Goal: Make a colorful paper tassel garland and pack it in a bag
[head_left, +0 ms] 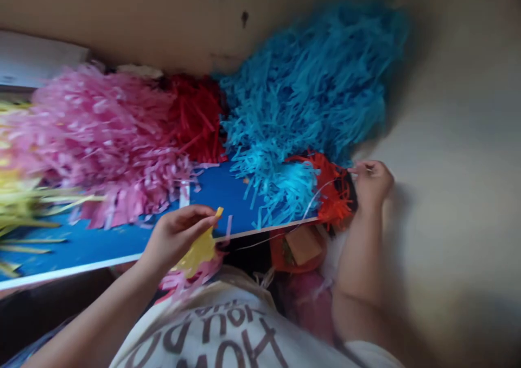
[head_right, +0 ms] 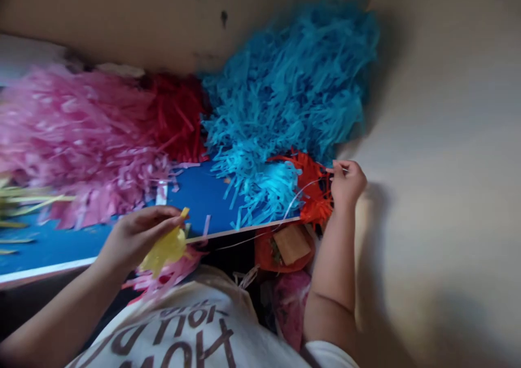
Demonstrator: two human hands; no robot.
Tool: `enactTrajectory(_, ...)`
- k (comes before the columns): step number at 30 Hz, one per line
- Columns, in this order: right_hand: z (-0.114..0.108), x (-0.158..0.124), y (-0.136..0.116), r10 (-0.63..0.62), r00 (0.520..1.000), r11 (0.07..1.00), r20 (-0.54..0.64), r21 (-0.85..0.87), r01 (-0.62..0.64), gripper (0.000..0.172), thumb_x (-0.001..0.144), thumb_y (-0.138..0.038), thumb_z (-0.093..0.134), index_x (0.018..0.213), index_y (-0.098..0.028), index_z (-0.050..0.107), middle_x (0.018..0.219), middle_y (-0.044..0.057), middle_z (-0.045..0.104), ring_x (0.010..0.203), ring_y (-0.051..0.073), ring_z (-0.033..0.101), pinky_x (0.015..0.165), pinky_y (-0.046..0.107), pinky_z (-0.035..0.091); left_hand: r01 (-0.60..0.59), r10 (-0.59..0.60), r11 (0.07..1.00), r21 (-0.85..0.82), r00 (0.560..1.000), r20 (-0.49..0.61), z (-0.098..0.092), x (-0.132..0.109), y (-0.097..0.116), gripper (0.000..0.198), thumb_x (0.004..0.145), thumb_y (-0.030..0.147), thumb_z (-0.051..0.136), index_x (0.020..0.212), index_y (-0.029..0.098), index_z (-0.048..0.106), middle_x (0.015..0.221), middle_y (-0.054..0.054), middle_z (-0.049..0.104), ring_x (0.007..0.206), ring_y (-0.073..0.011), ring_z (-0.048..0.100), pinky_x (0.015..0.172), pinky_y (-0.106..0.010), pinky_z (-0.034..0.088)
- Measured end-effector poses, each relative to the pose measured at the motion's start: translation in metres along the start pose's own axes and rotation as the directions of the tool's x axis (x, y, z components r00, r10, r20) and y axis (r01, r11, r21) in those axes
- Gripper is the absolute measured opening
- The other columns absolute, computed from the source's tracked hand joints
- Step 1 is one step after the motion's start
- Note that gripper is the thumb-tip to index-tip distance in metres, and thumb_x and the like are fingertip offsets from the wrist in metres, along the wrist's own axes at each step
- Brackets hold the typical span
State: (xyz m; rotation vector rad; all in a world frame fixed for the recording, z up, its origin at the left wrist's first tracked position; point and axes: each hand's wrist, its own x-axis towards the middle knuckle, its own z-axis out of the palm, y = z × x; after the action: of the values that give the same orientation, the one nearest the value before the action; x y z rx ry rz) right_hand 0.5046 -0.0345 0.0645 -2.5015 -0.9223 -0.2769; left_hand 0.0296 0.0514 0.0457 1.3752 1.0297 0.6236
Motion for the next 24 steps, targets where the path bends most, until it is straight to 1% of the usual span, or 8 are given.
enactTrajectory(3,0.007,0.004,-0.011,0.033,0.999,0.987,0.013,-0.158,-0.031,0.034,0.097,-0.029,0.048,0.118,-0.016,0.071,0.11,0.015,0.074,0.103,0.027,0.069,0.086,0.036,0.049,0.125,-0.127,0.976,-0.179,0.992,0.003,0.005,-0.003,0.008,0.052,0.059,0.063,0.085,0.077,0.016,0.073,0.068,-0.005,0.071,0.054,-0.0124,0.06,0.048,-0.019,0.044)
enactTrajectory(8,0.033,0.037,-0.021,0.135,0.952,0.95,0.274,-0.309,-0.045,0.026,0.085,-0.026,0.068,0.108,-0.022,0.078,0.107,0.016,0.075,0.096,0.029,0.069,0.08,0.036,0.049,0.157,-0.154,0.964,-0.214,0.988,0.03,0.007,-0.011,0.013,0.05,0.056,0.059,0.088,0.073,0.016,0.071,0.068,-0.004,0.071,0.056,-0.0118,0.06,0.05,-0.019,0.045)
enactTrajectory(11,0.042,0.047,-0.02,0.167,0.93,0.939,0.327,-0.341,-0.049,0.02,0.082,-0.021,0.07,0.098,-0.02,0.08,0.104,0.016,0.076,0.094,0.027,0.07,0.079,0.034,0.049,0.175,-0.177,0.958,-0.226,0.984,0.012,0.005,-0.013,0.005,0.05,0.056,0.059,0.089,0.076,0.016,0.072,0.071,-0.005,0.072,0.059,-0.0128,0.062,0.052,-0.018,0.047)
enactTrajectory(16,0.019,0.044,-0.004,0.183,0.942,0.947,0.28,-0.309,-0.092,0.019,0.085,-0.019,0.064,0.095,-0.018,0.08,0.098,0.015,0.077,0.092,0.026,0.071,0.077,0.031,0.05,0.172,-0.18,0.964,-0.205,0.984,-0.018,-0.003,-0.008,-0.006,0.051,0.056,0.06,0.088,0.077,0.017,0.071,0.075,-0.006,0.074,0.063,-0.0156,0.064,0.054,-0.021,0.05)
enactTrajectory(19,-0.005,0.014,-0.011,0.18,0.973,0.952,0.145,-0.273,-0.135,0.027,0.092,-0.021,0.054,0.107,-0.015,0.075,0.105,0.018,0.075,0.098,0.027,0.071,0.079,0.033,0.051,0.19,-0.202,0.955,-0.23,0.979,-0.031,-0.002,-0.004,-0.005,0.05,0.057,0.059,0.088,0.078,0.016,0.07,0.073,-0.005,0.073,0.061,-0.0151,0.064,0.052,-0.02,0.048)
enactTrajectory(21,-0.012,-0.032,-0.036,0.133,0.987,0.983,0.095,-0.141,-0.119,0.033,0.097,-0.023,0.043,0.113,-0.015,0.07,0.104,0.016,0.075,0.095,0.023,0.072,0.076,0.031,0.053,0.247,-0.257,0.918,-0.309,0.966,0.009,0.003,-0.003,-0.002,0.049,0.056,0.056,0.09,0.077,0.017,0.068,0.068,-0.003,0.07,0.056,-0.0132,0.061,0.048,-0.019,0.045)
enactTrajectory(23,-0.011,-0.096,-0.076,-0.043,0.981,0.929,0.189,0.369,-0.03,0.025,0.096,-0.034,0.05,0.101,-0.018,0.069,0.084,0.009,0.075,0.075,0.021,0.072,0.064,0.029,0.054,0.32,-0.312,0.846,-0.426,0.946,0.09,0.01,-0.003,0.0,0.048,0.054,0.051,0.091,0.076,0.017,0.066,0.065,0.0,0.068,0.051,-0.0115,0.059,0.046,-0.019,0.044)
enactTrajectory(24,-0.009,-0.131,-0.099,-0.169,0.931,0.846,0.324,0.532,-0.032,0.021,0.091,-0.039,0.06,0.091,-0.021,0.069,0.073,0.004,0.072,0.065,0.019,0.069,0.06,0.028,0.054,0.346,-0.325,0.803,-0.484,0.937,0.132,0.014,-0.002,0.001,0.047,0.053,0.049,0.092,0.076,0.017,0.066,0.066,0.0,0.068,0.05,-0.0111,0.059,0.046,-0.02,0.045)
